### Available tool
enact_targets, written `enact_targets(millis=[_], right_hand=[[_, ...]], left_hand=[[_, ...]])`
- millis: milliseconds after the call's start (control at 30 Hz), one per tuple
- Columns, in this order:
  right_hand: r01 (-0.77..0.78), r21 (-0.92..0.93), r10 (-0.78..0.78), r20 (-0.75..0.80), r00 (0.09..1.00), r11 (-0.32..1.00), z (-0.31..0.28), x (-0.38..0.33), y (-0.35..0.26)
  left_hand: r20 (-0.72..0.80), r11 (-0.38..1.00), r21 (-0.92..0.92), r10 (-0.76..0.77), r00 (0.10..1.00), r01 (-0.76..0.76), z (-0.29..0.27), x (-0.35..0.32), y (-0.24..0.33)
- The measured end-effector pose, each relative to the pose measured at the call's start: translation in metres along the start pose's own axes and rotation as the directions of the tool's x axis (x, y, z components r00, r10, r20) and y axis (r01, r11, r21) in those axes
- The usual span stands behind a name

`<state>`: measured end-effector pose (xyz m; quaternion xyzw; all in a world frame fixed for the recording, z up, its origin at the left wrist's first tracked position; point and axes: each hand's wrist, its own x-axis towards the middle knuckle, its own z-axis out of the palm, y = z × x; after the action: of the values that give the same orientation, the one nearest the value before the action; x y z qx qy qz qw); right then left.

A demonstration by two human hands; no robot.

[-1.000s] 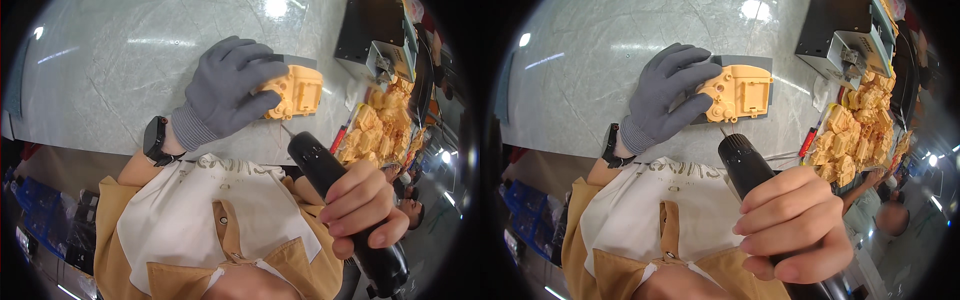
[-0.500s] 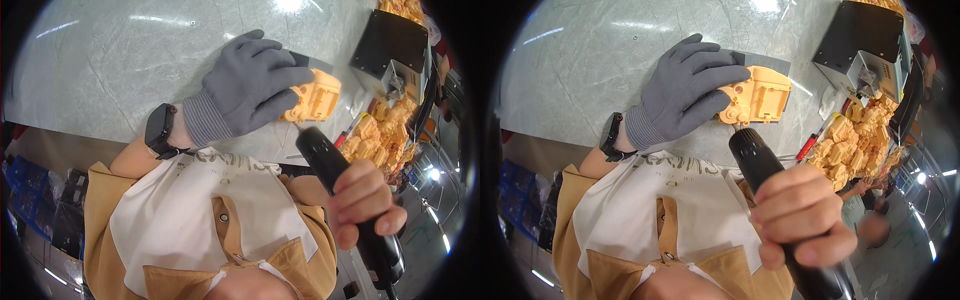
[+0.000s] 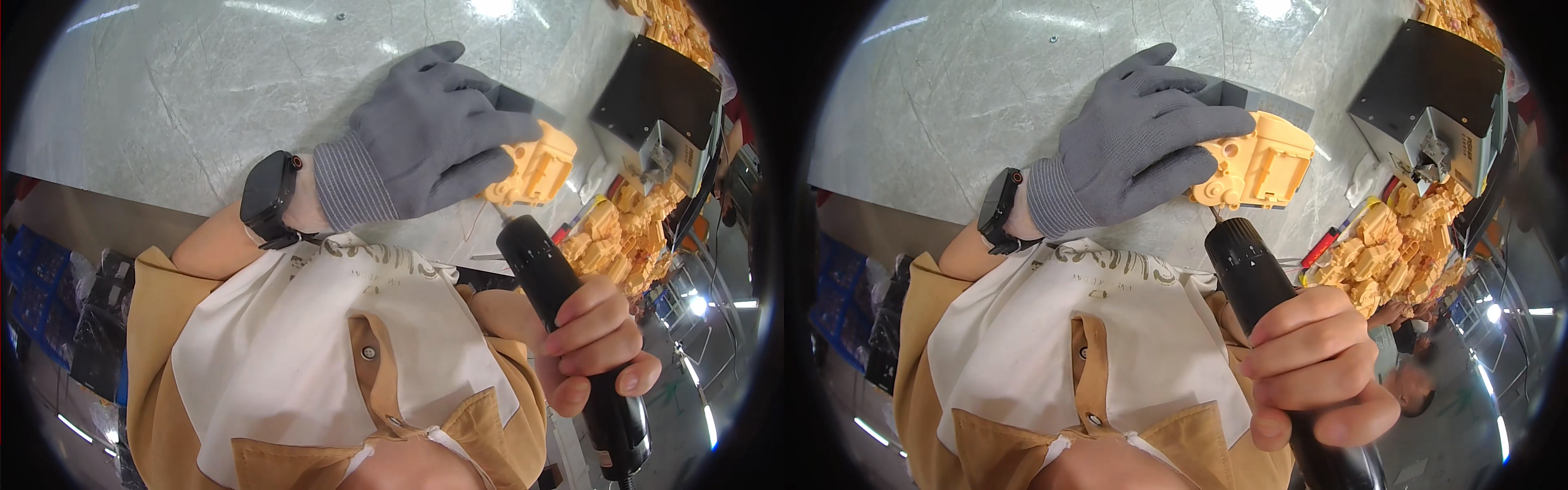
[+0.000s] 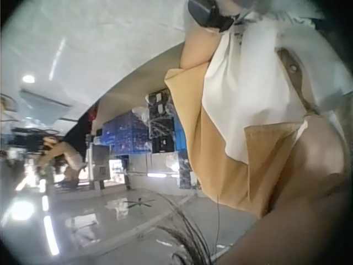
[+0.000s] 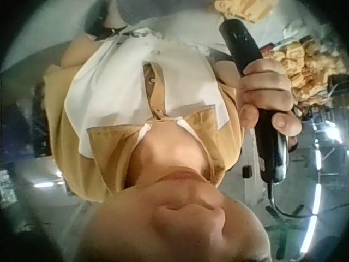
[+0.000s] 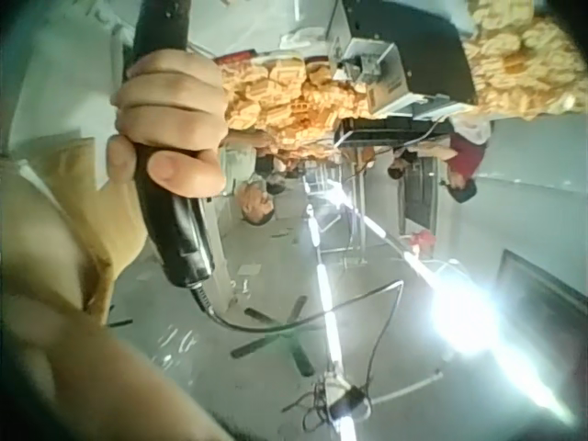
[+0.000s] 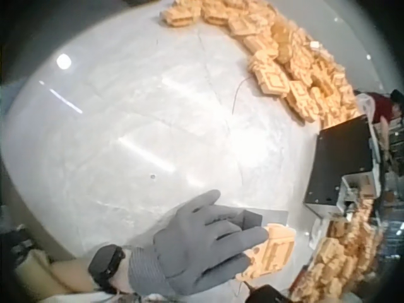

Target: The person uses a handheld rotary tool to drill holes into small yellow plastic parts. They hold each part with a gloved left hand and operate the tool with the right hand, working on a gray fixture on a table. Finished parts are placed into a pile on the table.

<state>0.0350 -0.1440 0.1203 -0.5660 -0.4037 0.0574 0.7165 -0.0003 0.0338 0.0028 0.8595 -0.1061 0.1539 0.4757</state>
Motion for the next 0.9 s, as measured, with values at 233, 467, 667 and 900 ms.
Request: enact_targets(millis=[233, 467, 667, 900], right_hand=[[-0.085, -0.102, 0.09, 0.051, 0.995, 0.991, 0.005, 0.007, -0.004], [-0.099, -0.176, 0.076, -0.131, 0.988, 0.979, 0.018, 0.004, -0.004], [-0.103, -0.16, 0.089, -0.092, 0.992, 0.982, 0.013, 0.007, -0.005], [-0.072, -0.055, 0.071, -0.017, 0.997, 0.996, -0.005, 0.003, -0.008]], left_hand=[[-0.047, 0.995, -0.104, -0.012, 0.999, 0.007, 0.003, 0.001, 0.0], [-0.054, 0.976, -0.215, -0.051, 0.997, 0.039, 0.004, 0.002, 0.002], [-0.038, 0.981, -0.191, -0.046, 0.998, 0.038, 0.002, 0.003, 0.002], [0.025, 0.978, -0.206, -0.038, 0.999, 0.042, -0.003, 0.002, 0.002]])
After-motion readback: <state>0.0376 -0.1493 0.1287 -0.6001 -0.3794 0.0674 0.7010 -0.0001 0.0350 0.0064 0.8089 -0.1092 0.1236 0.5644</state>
